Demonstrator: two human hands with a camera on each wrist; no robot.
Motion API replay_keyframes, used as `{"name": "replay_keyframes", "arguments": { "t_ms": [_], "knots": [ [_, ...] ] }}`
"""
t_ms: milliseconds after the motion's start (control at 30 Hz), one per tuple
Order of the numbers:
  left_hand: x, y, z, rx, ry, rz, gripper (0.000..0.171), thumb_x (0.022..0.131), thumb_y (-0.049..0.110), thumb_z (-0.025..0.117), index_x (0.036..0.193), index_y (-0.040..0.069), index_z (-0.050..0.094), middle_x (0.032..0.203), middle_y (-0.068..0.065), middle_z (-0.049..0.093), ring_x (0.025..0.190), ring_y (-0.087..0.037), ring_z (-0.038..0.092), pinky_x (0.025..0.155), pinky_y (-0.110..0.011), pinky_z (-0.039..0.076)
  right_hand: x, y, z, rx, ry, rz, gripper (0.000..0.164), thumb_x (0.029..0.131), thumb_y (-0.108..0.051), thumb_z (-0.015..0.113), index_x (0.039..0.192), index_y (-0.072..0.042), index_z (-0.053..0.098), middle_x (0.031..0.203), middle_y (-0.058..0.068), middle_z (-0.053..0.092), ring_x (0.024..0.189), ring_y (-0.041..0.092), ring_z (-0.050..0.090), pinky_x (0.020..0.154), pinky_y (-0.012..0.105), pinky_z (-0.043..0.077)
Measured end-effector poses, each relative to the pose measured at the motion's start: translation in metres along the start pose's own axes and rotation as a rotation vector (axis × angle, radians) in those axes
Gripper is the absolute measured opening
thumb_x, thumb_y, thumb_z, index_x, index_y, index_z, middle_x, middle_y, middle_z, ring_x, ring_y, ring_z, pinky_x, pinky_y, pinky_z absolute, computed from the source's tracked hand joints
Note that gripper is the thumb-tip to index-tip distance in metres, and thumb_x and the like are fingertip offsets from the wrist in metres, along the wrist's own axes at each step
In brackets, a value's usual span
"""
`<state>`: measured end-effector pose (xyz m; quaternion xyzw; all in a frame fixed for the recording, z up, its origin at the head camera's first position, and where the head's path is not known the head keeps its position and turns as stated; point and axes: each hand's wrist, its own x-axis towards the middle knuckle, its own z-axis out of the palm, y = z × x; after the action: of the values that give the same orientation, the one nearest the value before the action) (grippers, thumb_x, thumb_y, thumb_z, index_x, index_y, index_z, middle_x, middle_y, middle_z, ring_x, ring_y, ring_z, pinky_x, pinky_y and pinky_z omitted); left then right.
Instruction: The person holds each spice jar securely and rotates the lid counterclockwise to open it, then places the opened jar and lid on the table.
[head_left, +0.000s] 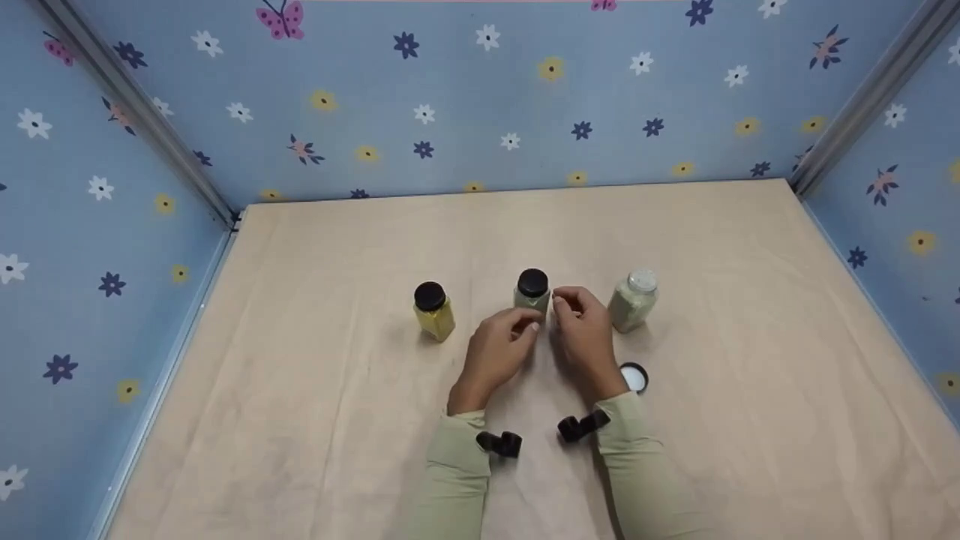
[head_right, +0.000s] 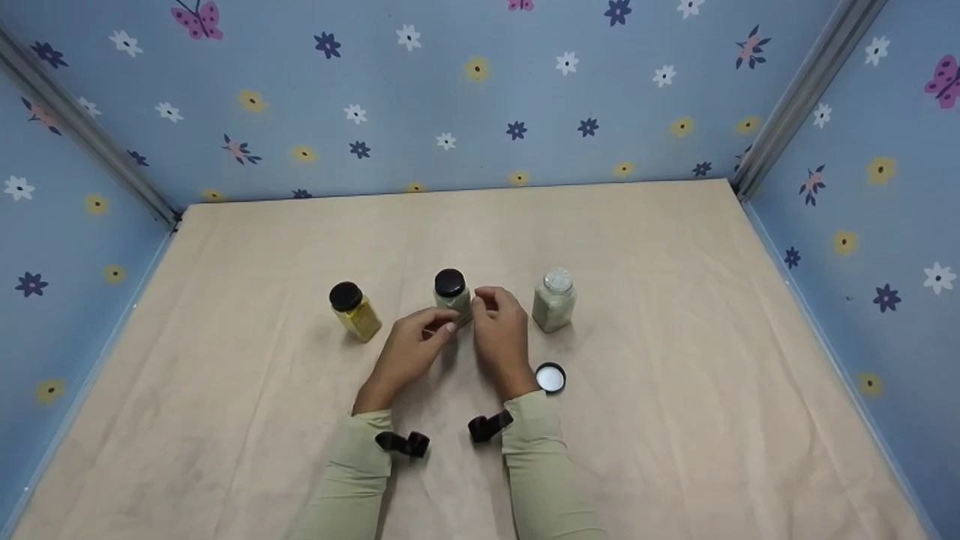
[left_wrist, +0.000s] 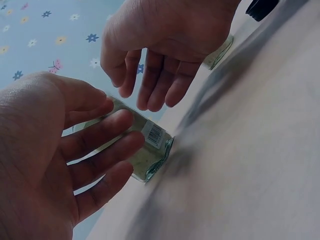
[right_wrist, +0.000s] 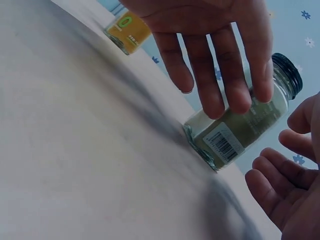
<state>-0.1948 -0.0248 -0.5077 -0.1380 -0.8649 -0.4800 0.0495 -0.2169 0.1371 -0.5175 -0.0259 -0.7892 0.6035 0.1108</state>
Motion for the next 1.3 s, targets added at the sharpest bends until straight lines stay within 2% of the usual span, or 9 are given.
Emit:
{"name": "replay_keyframes", "arguments": {
  "t_ms": [300, 533, 700, 833, 967, 1133, 1300],
  "knots": [
    [0.001, -0.004, -0.003, -0.013, 0.042, -0.017, 0.019, 0.098, 0.021, 0.064, 0.112, 0.013, 0.075, 0.105, 0.002, 0.070, 0.093, -0.010, 0.065, 0.081, -0.028, 0.054, -0.001, 0.006, 0.002, -0.030, -0.090, -0.001, 0.035, 0.098, -0.016, 0.059, 0.131, -0.004, 0.065, 0.125, 0.008, 0.067, 0.109, 0.022, 0.064, 0.094, 0.037, 0.050],
    [-0.001, -0.007, -0.005, -0.030, 0.113, -0.029, 0.016, 0.097, 0.020, 0.064, 0.108, 0.015, 0.075, 0.099, 0.005, 0.069, 0.089, -0.008, 0.064, 0.078, -0.027, 0.054, -0.001, 0.009, 0.005, -0.085, -0.146, 0.004, 0.038, 0.099, -0.021, 0.060, 0.131, -0.002, 0.065, 0.127, 0.011, 0.067, 0.113, 0.022, 0.063, 0.099, 0.037, 0.049],
    [0.000, -0.008, -0.004, -0.028, 0.180, 0.000, 0.014, 0.096, 0.017, 0.064, 0.104, 0.013, 0.076, 0.098, 0.005, 0.070, 0.085, -0.008, 0.064, 0.075, -0.027, 0.054, 0.000, 0.010, 0.003, -0.106, -0.157, 0.008, 0.038, 0.100, -0.022, 0.060, 0.133, -0.003, 0.064, 0.130, 0.011, 0.065, 0.122, 0.023, 0.059, 0.105, 0.039, 0.043],
    [0.002, -0.008, -0.005, -0.038, 0.229, 0.014, 0.013, 0.096, 0.015, 0.064, 0.101, 0.011, 0.076, 0.096, 0.004, 0.071, 0.082, -0.009, 0.064, 0.074, -0.028, 0.053, 0.002, 0.011, 0.002, -0.101, -0.166, 0.026, 0.037, 0.102, -0.021, 0.057, 0.135, -0.006, 0.064, 0.114, 0.009, 0.070, 0.110, 0.020, 0.061, 0.101, 0.039, 0.045],
    [0.002, -0.009, -0.007, -0.072, 0.247, 0.005, 0.015, 0.097, 0.014, 0.063, 0.103, 0.007, 0.075, 0.098, 0.001, 0.071, 0.083, -0.012, 0.065, 0.074, -0.030, 0.054, 0.002, 0.011, 0.003, -0.093, -0.179, 0.036, 0.036, 0.104, -0.022, 0.056, 0.137, -0.008, 0.063, 0.095, 0.007, 0.066, 0.098, 0.021, 0.058, 0.094, 0.039, 0.046],
    [0.002, -0.009, -0.007, -0.116, 0.261, -0.006, 0.017, 0.098, 0.013, 0.061, 0.105, 0.004, 0.074, 0.100, 0.001, 0.069, 0.089, -0.012, 0.064, 0.077, -0.031, 0.055, 0.001, 0.010, 0.003, -0.098, -0.187, 0.054, 0.037, 0.104, -0.024, 0.055, 0.137, -0.009, 0.063, 0.107, 0.005, 0.068, 0.105, 0.019, 0.057, 0.102, 0.039, 0.045],
    [0.008, -0.011, -0.005, -0.164, 0.305, 0.000, 0.016, 0.098, 0.012, 0.061, 0.104, 0.003, 0.073, 0.101, 0.001, 0.067, 0.095, -0.011, 0.063, 0.077, -0.030, 0.055, 0.002, 0.012, 0.003, -0.091, -0.187, 0.041, 0.036, 0.104, -0.023, 0.056, 0.137, -0.010, 0.063, 0.108, 0.007, 0.067, 0.105, 0.019, 0.057, 0.102, 0.039, 0.044]
  ]
}}
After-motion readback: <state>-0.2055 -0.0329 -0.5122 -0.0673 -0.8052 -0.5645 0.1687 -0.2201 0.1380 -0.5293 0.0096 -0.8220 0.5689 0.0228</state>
